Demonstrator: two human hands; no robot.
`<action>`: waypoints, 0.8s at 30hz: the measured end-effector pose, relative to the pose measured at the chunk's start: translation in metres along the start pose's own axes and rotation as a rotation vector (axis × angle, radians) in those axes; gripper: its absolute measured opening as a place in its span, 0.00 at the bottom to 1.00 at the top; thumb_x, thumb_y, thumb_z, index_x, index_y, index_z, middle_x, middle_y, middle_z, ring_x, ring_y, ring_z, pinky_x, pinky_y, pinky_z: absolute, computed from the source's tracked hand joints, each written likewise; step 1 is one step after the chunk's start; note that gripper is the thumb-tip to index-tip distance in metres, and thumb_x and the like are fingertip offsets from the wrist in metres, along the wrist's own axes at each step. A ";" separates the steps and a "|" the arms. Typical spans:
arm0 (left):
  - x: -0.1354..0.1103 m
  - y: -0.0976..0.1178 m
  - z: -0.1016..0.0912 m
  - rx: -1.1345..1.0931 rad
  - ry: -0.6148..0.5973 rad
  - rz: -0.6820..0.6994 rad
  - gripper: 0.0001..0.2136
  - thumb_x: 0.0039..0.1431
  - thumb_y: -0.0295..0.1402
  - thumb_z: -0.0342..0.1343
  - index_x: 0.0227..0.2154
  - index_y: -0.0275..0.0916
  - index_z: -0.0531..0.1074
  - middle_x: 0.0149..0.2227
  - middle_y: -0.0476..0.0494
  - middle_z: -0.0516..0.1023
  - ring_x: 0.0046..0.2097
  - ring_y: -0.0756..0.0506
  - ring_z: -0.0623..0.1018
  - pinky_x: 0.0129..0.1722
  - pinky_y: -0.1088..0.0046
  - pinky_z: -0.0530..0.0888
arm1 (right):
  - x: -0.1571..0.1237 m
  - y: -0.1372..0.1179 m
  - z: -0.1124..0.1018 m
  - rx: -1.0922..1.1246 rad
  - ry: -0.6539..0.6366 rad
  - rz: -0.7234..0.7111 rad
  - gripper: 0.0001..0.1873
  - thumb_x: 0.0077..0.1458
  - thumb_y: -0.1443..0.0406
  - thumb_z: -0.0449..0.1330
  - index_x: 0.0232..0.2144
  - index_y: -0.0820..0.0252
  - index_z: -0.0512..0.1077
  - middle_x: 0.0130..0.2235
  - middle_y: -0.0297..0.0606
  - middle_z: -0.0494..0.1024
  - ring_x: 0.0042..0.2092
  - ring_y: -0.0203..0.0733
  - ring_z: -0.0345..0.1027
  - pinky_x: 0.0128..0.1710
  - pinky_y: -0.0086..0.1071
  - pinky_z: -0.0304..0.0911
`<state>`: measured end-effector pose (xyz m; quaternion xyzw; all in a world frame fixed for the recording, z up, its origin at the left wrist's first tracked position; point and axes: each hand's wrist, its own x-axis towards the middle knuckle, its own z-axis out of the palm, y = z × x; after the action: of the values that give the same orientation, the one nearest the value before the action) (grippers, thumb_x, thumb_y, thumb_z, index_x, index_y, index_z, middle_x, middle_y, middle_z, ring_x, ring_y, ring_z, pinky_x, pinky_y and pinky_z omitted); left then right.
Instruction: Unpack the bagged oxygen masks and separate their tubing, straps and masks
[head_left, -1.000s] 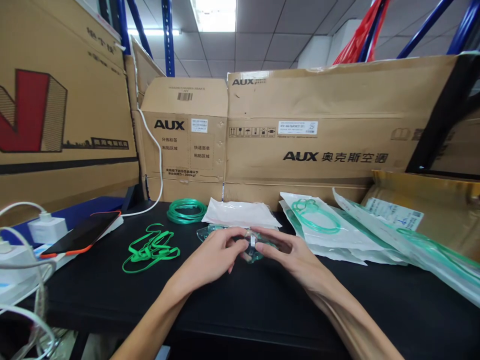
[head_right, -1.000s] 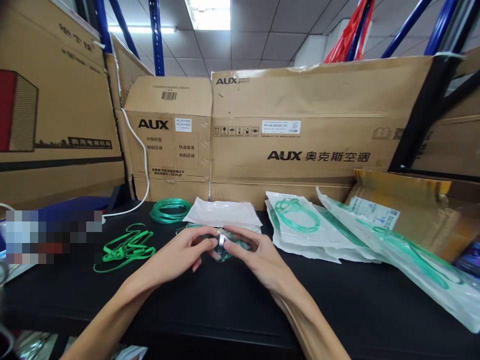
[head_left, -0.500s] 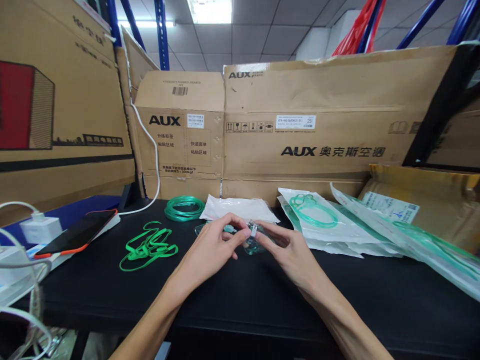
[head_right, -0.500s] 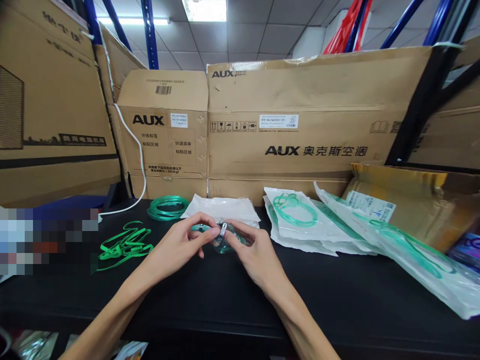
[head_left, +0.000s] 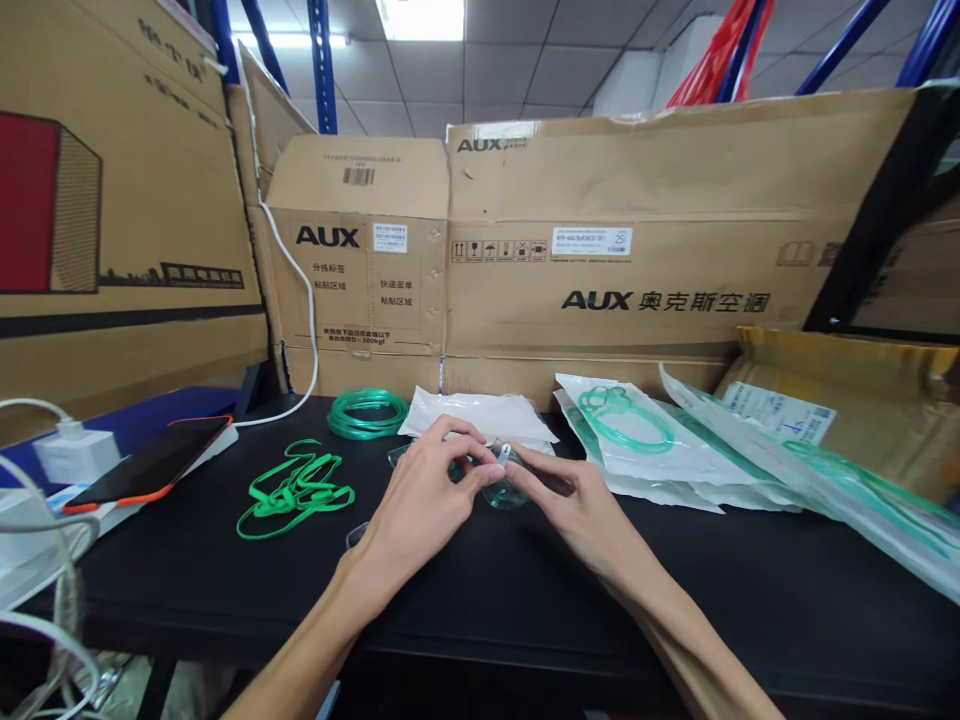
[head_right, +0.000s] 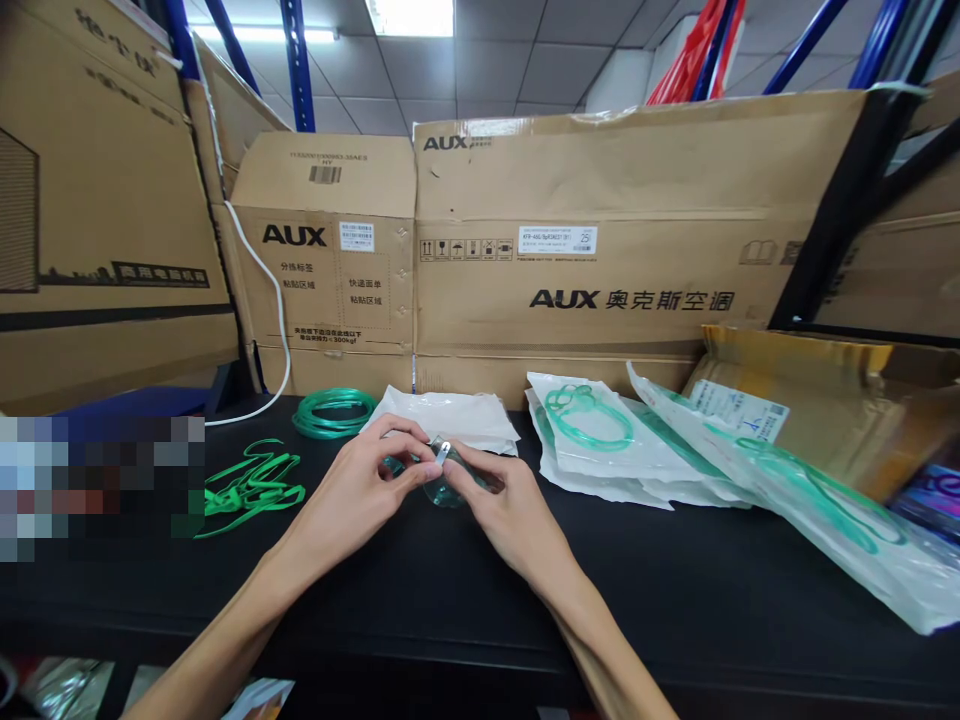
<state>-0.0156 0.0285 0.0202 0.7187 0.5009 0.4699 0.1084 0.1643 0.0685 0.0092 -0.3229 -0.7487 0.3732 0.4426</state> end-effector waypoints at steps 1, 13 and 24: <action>0.000 0.000 0.000 0.016 0.008 -0.003 0.06 0.63 0.35 0.60 0.32 0.43 0.79 0.46 0.48 0.74 0.40 0.47 0.75 0.40 0.69 0.69 | 0.000 0.000 0.000 -0.011 -0.005 -0.004 0.20 0.59 0.53 0.63 0.52 0.49 0.77 0.58 0.36 0.76 0.62 0.55 0.67 0.65 0.56 0.55; -0.002 -0.003 0.005 0.024 -0.005 0.053 0.06 0.64 0.35 0.58 0.33 0.42 0.78 0.48 0.47 0.73 0.40 0.47 0.77 0.37 0.70 0.70 | -0.001 0.000 0.003 -0.017 0.064 -0.031 0.21 0.59 0.55 0.62 0.52 0.55 0.78 0.56 0.40 0.78 0.60 0.54 0.69 0.65 0.53 0.57; -0.001 -0.005 0.003 -0.031 -0.089 0.120 0.07 0.65 0.35 0.59 0.44 0.44 0.75 0.49 0.48 0.73 0.41 0.48 0.76 0.38 0.73 0.72 | -0.002 -0.007 -0.012 -0.113 -0.150 0.074 0.22 0.62 0.51 0.56 0.52 0.53 0.78 0.48 0.40 0.83 0.42 0.50 0.77 0.32 0.38 0.74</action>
<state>-0.0162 0.0310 0.0147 0.7658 0.4442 0.4509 0.1136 0.1753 0.0671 0.0181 -0.3458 -0.7872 0.3694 0.3524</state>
